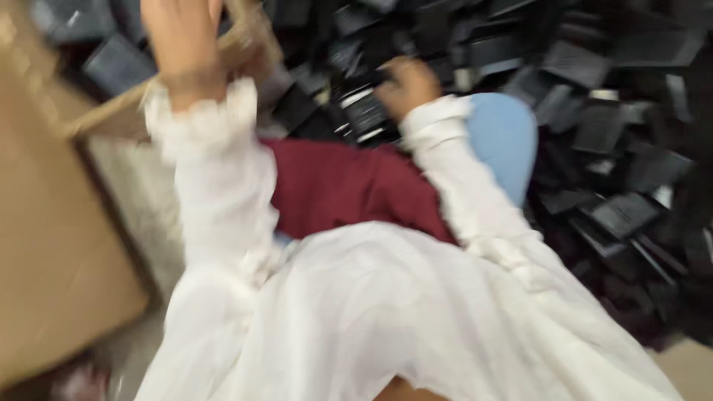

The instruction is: The person sits on the floor and repeatedly picks up small black perforated metal components from a large pile. They place the components into a cardboard box positioned in front of them. The task involves continuous pick-and-place handling of the components.

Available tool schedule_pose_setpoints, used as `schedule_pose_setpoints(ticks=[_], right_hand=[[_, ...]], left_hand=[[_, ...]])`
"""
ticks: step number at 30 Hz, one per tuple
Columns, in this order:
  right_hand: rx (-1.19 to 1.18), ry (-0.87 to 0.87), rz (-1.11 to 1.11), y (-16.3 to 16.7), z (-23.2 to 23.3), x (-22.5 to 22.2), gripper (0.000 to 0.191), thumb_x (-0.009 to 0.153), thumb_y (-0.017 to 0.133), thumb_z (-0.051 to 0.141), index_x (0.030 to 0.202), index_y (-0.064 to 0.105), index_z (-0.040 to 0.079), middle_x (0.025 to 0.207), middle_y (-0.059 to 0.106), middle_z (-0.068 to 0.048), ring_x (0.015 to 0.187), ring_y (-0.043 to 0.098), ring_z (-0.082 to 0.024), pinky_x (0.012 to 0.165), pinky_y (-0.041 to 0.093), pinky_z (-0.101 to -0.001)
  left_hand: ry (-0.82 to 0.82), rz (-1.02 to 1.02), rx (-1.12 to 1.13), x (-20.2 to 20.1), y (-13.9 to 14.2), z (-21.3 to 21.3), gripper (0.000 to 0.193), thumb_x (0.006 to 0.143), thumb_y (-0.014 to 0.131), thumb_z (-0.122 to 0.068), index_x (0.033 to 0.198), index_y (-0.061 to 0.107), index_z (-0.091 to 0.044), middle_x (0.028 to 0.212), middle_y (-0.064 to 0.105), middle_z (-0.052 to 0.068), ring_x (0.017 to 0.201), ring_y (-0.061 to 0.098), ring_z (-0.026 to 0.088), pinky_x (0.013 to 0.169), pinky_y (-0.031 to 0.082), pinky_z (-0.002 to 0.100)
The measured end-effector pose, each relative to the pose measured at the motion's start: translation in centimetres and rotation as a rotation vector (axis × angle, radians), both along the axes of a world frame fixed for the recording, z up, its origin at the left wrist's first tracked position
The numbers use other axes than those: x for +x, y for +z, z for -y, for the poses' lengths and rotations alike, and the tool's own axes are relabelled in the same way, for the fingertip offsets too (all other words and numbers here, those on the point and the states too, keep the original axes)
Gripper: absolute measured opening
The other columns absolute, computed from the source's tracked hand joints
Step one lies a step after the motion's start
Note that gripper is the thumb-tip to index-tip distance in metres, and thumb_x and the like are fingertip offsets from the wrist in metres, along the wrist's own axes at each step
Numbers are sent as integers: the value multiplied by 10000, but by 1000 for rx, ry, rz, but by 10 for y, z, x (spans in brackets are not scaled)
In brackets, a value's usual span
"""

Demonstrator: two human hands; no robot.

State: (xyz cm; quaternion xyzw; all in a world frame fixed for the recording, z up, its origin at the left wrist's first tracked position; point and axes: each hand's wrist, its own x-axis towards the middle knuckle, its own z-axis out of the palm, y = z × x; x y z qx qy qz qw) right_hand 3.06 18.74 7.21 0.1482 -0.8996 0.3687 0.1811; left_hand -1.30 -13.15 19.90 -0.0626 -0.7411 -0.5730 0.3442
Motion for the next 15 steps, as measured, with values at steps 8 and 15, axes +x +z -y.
schedule_pose_setpoints(ticks=[8,15], right_hand=[[631,252,101,-36,61,20,681,839,724,394,1462,450,374,1560,322,-128,1419,328,-437,1074,281,-704],[606,16,755,-26,40,14,1015,806,774,379,1605,150,436,1710,39,-134,1478,196,-557,1104,236,-745]], left_hand=[[-414,1058,-1131,16,-138,-59,562,929,843,-404,1216,650,39,985,688,220,872,675,322,801,554,422],[-239,1410,-1049,-6,-179,-114,675,843,889,-377,1257,597,68,1041,689,243,912,695,344,804,574,450]])
